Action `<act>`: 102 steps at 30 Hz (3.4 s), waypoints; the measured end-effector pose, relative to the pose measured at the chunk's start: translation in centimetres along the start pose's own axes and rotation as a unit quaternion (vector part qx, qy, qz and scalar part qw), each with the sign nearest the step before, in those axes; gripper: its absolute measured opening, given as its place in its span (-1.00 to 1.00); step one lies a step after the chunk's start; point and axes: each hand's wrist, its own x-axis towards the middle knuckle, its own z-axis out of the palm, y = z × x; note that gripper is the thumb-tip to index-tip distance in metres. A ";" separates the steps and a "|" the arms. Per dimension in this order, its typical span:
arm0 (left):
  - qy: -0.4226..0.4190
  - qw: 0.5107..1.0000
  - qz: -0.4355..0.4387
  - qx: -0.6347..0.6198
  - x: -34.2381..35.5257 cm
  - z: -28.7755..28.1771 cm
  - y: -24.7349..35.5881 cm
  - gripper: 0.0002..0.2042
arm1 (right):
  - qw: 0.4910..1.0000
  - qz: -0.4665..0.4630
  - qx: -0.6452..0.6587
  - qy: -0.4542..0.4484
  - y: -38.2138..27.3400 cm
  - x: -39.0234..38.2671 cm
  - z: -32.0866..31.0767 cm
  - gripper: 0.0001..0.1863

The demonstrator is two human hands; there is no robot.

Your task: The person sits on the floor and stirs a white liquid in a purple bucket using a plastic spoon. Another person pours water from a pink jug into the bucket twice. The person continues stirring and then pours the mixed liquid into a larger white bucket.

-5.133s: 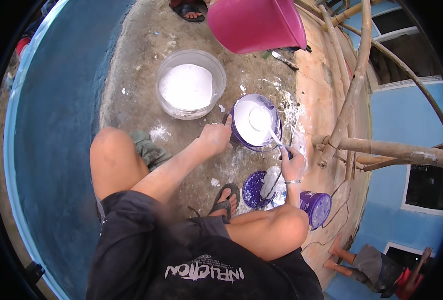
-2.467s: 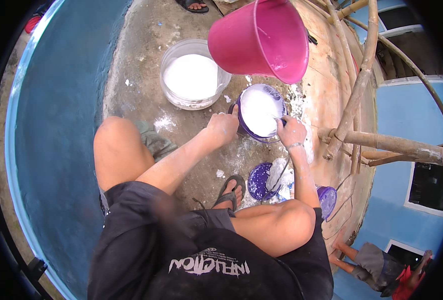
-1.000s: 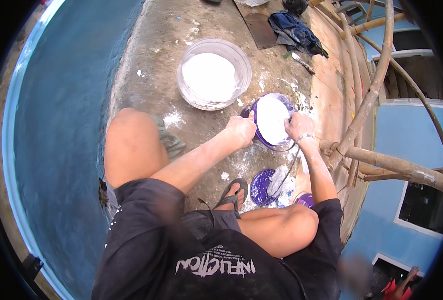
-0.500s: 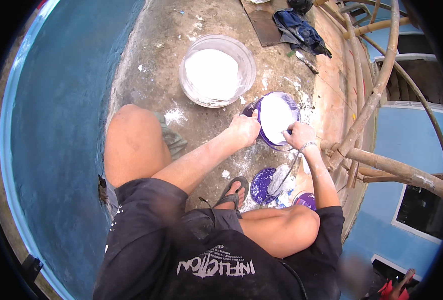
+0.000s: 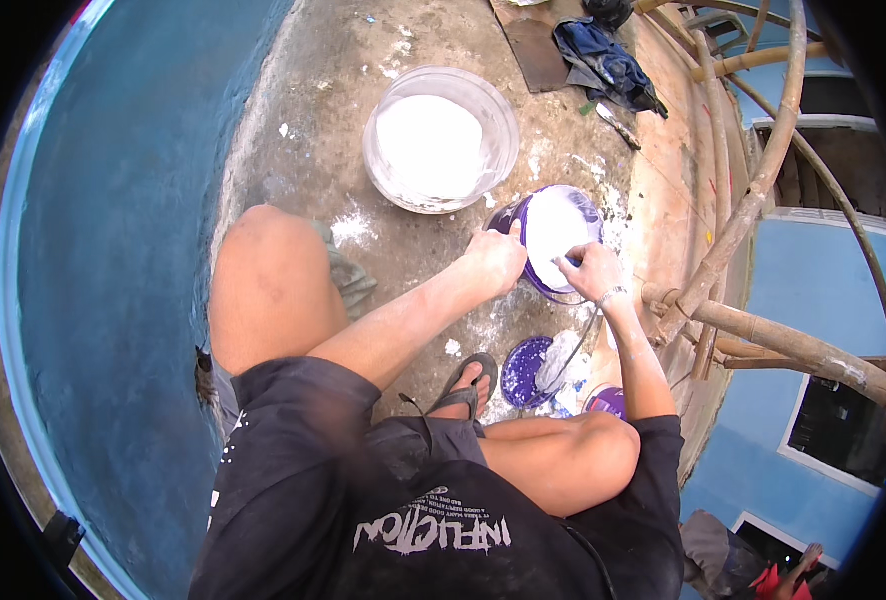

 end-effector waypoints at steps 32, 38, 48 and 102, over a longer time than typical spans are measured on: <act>-0.021 0.999 0.032 -0.015 -1.1 -1.2 -0.3 -0.21 | 0.985 0.021 -0.169 0.013 1.1 -0.8 -2.0 -0.68; -0.026 1.000 0.005 0.010 -0.9 -1.2 0.1 -0.30 | 0.987 0.019 -0.135 0.080 -0.7 3.1 -0.1 -0.67; 0.056 0.995 0.069 -0.046 2.5 4.5 -2.1 -0.25 | 0.994 -0.026 -0.104 -0.026 0.6 -0.3 -0.4 -0.65; -0.047 0.999 0.020 -0.012 -0.7 -1.3 -0.5 -0.31 | 0.997 -0.018 -0.046 0.067 -1.9 1.8 0.3 -0.63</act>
